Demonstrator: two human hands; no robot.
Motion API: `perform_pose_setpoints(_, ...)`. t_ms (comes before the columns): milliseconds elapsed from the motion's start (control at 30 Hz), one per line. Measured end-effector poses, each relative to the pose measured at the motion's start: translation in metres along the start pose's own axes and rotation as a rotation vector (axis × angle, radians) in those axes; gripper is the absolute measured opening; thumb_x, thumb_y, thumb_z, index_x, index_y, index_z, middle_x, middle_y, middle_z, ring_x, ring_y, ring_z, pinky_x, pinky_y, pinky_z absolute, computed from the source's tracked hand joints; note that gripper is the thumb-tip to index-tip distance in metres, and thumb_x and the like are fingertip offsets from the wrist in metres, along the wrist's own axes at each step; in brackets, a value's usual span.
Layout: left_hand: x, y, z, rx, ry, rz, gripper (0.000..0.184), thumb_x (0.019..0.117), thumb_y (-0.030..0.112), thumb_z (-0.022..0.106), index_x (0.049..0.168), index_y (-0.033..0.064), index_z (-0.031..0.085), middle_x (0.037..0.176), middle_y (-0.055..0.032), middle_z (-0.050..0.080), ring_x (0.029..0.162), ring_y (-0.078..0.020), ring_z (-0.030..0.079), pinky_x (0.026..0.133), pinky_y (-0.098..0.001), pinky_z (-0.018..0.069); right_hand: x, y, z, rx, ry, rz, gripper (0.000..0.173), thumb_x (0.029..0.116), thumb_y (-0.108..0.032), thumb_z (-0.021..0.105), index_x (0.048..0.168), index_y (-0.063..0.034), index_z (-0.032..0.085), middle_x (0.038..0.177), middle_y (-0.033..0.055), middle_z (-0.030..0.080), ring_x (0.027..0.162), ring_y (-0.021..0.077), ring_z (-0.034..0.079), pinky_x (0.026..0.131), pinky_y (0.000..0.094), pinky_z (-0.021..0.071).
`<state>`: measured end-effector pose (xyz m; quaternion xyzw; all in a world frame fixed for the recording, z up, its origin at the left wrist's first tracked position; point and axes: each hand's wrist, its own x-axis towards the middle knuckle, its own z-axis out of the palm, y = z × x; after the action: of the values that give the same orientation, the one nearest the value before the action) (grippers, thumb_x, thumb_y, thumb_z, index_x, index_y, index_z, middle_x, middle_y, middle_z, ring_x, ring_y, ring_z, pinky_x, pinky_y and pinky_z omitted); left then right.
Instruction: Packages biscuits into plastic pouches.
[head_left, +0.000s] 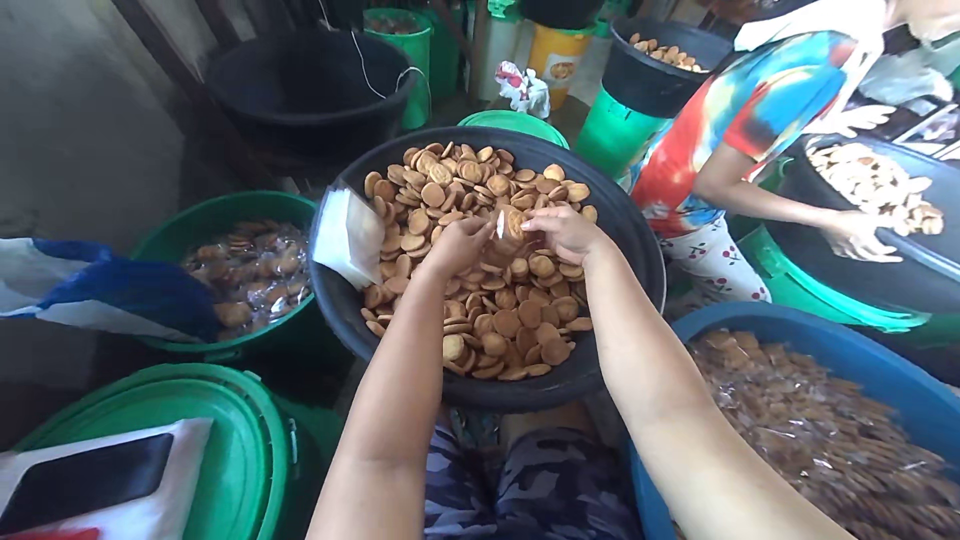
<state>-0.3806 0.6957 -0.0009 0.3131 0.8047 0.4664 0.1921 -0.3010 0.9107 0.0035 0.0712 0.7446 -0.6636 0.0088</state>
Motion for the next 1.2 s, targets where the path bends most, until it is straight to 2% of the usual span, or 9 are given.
perform_pose_setpoints(300,0.000,0.004,0.003,-0.029,0.106,-0.015,0.037,0.1103,0.036,0.048,0.127,0.0099,0.069,0.125,-0.0118,0.069,0.118,-0.0232,0.064,0.104,-0.0514,0.0473,-0.003,-0.004,0.008,-0.105,-0.053,-0.028,0.033,0.0977,-0.005,0.064,0.130,0.0030,0.060,0.107,0.0113,0.072,0.092,0.0136,0.068,0.086,0.0334,0.0566)
perform_pose_setpoints(433,0.001,0.000,-0.001,-0.243,0.159,-0.045,0.035,0.1103,0.032,0.048,0.124,0.0088,0.070,0.119,-0.0103,0.069,0.110,-0.0191,0.064,0.097,-0.0452,0.0498,0.004,-0.002,0.004,0.060,0.249,-0.109,0.031,0.0976,-0.016,0.067,0.124,-0.0020,0.060,0.108,0.0073,0.067,0.090,0.0151,0.066,0.082,0.0348,0.0574)
perform_pose_setpoints(567,0.001,0.001,-0.001,-0.327,0.151,-0.067,0.039,0.1104,0.035,0.047,0.133,0.0092,0.066,0.126,-0.0113,0.067,0.113,-0.0207,0.063,0.096,-0.0460,0.0506,0.000,-0.005,0.014,-0.099,0.148,-0.165,0.024,0.0936,-0.010,0.071,0.115,0.0005,0.067,0.100,0.0080,0.073,0.089,0.0120,0.068,0.084,0.0334,0.0564)
perform_pose_setpoints(700,0.001,-0.001,-0.002,-0.417,0.143,-0.067,0.041,0.1089,0.036,0.049,0.135,0.0094,0.066,0.131,-0.0090,0.067,0.122,-0.0191,0.062,0.104,-0.0460,0.0492,-0.003,-0.005,0.024,-0.304,0.031,-0.368,0.025,0.1007,-0.024,0.065,0.105,-0.0019,0.074,0.089,0.0013,0.073,0.079,0.0027,0.065,0.079,0.0278,0.0563)
perform_pose_setpoints(800,-0.003,0.000,-0.007,-0.453,0.131,-0.020,0.039,0.1097,0.034,0.049,0.136,0.0100,0.064,0.125,-0.0078,0.069,0.113,-0.0155,0.065,0.099,-0.0401,0.0526,-0.004,-0.004,0.025,-0.426,0.020,-0.541,0.022,0.0935,-0.020,0.075,0.106,-0.0024,0.078,0.113,0.0062,0.076,0.105,0.0071,0.071,0.097,0.0310,0.0573)
perform_pose_setpoints(933,-0.006,0.001,-0.013,-0.349,0.096,0.041,0.031,0.1097,0.027,0.050,0.125,0.0090,0.069,0.119,-0.0059,0.070,0.109,-0.0139,0.064,0.097,-0.0392,0.0503,0.001,-0.002,0.025,-0.530,0.100,-0.636,0.021,0.0904,-0.023,0.075,0.088,-0.0021,0.077,0.145,0.0158,0.057,0.137,0.0217,0.051,0.114,0.0386,0.0435)
perform_pose_setpoints(1033,-0.008,0.004,-0.012,-0.468,0.041,0.112,0.028,0.1113,0.025,0.044,0.120,0.0094,0.066,0.112,-0.0040,0.069,0.105,-0.0126,0.065,0.094,-0.0366,0.0534,0.000,-0.001,0.029,-0.681,0.092,-0.588,0.023,0.0941,-0.022,0.073,0.106,-0.0040,0.080,0.125,0.0168,0.070,0.118,0.0245,0.066,0.104,0.0415,0.0527)
perform_pose_setpoints(1167,-0.003,-0.002,-0.012,-0.400,0.144,0.016,0.034,0.1096,0.032,0.050,0.126,0.0070,0.065,0.112,-0.0087,0.071,0.097,-0.0176,0.068,0.085,-0.0404,0.0571,-0.003,-0.006,0.039,-0.733,0.208,-0.523,0.022,0.0990,-0.019,0.067,0.107,-0.0038,0.079,0.102,0.0114,0.078,0.097,0.0210,0.075,0.093,0.0446,0.0575)
perform_pose_setpoints(1200,-0.001,-0.004,-0.012,-0.302,0.193,-0.023,0.035,0.1076,0.035,0.054,0.119,0.0045,0.068,0.105,-0.0103,0.071,0.092,-0.0187,0.068,0.084,-0.0424,0.0565,-0.003,-0.008,0.040,-0.661,0.227,-0.466,0.022,0.0981,-0.022,0.069,0.106,-0.0028,0.078,0.098,0.0102,0.077,0.092,0.0182,0.074,0.090,0.0424,0.0581)
